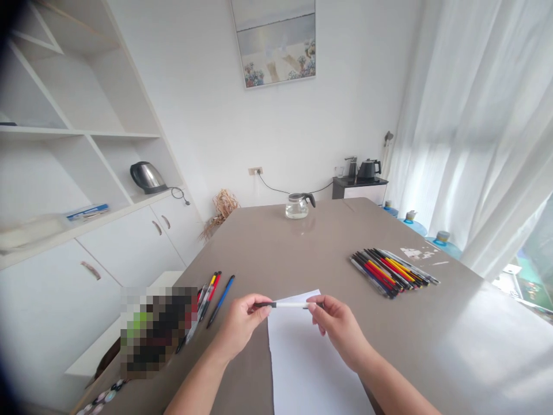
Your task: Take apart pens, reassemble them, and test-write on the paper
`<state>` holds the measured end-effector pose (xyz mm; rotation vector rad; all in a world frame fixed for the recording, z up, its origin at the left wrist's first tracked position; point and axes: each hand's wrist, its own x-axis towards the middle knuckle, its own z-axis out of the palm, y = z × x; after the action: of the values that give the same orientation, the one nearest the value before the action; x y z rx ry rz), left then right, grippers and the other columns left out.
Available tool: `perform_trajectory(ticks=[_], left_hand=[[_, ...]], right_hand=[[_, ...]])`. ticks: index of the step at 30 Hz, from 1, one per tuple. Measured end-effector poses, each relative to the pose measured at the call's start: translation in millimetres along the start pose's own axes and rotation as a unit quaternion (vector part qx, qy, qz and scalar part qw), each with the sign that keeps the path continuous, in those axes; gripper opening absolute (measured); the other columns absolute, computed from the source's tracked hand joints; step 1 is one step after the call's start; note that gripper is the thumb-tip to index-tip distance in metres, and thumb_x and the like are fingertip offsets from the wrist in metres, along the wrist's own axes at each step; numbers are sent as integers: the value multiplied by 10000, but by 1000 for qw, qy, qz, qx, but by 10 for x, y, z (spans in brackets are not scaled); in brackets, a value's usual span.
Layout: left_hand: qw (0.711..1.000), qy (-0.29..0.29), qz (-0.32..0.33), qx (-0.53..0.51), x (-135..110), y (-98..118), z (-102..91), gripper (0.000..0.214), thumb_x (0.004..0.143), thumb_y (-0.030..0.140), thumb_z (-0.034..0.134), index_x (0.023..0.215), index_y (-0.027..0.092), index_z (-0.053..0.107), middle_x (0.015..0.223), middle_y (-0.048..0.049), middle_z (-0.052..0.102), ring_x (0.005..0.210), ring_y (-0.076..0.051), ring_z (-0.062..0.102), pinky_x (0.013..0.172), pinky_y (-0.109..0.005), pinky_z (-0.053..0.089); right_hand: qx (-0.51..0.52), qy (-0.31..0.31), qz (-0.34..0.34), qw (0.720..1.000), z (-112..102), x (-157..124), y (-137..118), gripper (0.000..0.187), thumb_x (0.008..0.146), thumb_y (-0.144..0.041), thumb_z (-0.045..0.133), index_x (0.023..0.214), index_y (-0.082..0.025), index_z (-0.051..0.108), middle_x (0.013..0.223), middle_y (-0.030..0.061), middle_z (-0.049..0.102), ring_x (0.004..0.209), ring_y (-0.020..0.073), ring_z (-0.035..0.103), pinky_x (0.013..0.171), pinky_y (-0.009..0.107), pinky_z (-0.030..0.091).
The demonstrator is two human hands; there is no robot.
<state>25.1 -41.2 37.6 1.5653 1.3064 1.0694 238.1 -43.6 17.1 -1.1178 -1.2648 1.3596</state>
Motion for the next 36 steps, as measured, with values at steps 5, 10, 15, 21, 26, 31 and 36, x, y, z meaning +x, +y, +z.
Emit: perform_trajectory(ticks=[5,10,15,21,26,31,36], left_hand=[[972,5,-52,-230,-5,-9,3,250,671,299,616,855,132,594,685,-43,614,656,-121,545,644,-243,419],[948,-7,-99,-303,-21,-3,78,252,662,279,636,851,120,590,692,-50,613,625,-97,533,632,-234,414],[981,-82,-55,-166,-114,63,246,364,655,336,626,942,113,596,776,-80,621,705,-150,540,673,-281,415],[948,-246,66,192,-316,155,343,622,600,477,613,1164,260,463,1198,-92,466,1135,-297,325,934,-456,230],[855,-373,53,356,-372,16,426,872,504,529,644,1266,349,260,1399,-68,32,1214,-394,-98,876,-635,-39],[841,-378,59,383,-353,-13,448,908,495,435,685,1271,374,216,1398,-53,6,1215,-378,-108,881,-634,-13],[843,-377,63,378,-358,13,431,915,491,464,677,1274,367,214,1398,-57,6,1210,-380,-118,886,-629,-9]], right_hand=[[-101,-48,-3,994,-10,-18,27,282,704,-433,526,724,-164,610,528,-34,464,455,64,344,434,197,260],[97,-22,-7,995,14,-32,-30,220,696,-368,575,783,-167,596,590,-16,490,501,78,392,497,221,333],[306,6,-5,952,-34,16,-163,170,729,-352,546,807,-202,567,667,0,520,618,113,484,581,255,400],[461,90,-86,879,-783,118,-326,118,790,-318,458,739,-218,495,560,-38,459,513,89,458,556,276,432],[527,75,-94,841,-1305,29,-346,254,831,-331,263,697,-197,432,434,-67,263,372,84,276,344,219,258],[568,74,-84,815,-1278,21,-320,158,783,-220,262,723,-186,403,437,-78,206,367,85,220,344,228,215],[579,67,-90,807,-1175,22,-304,173,781,-299,269,711,-190,383,459,-76,212,384,86,234,359,230,236]])
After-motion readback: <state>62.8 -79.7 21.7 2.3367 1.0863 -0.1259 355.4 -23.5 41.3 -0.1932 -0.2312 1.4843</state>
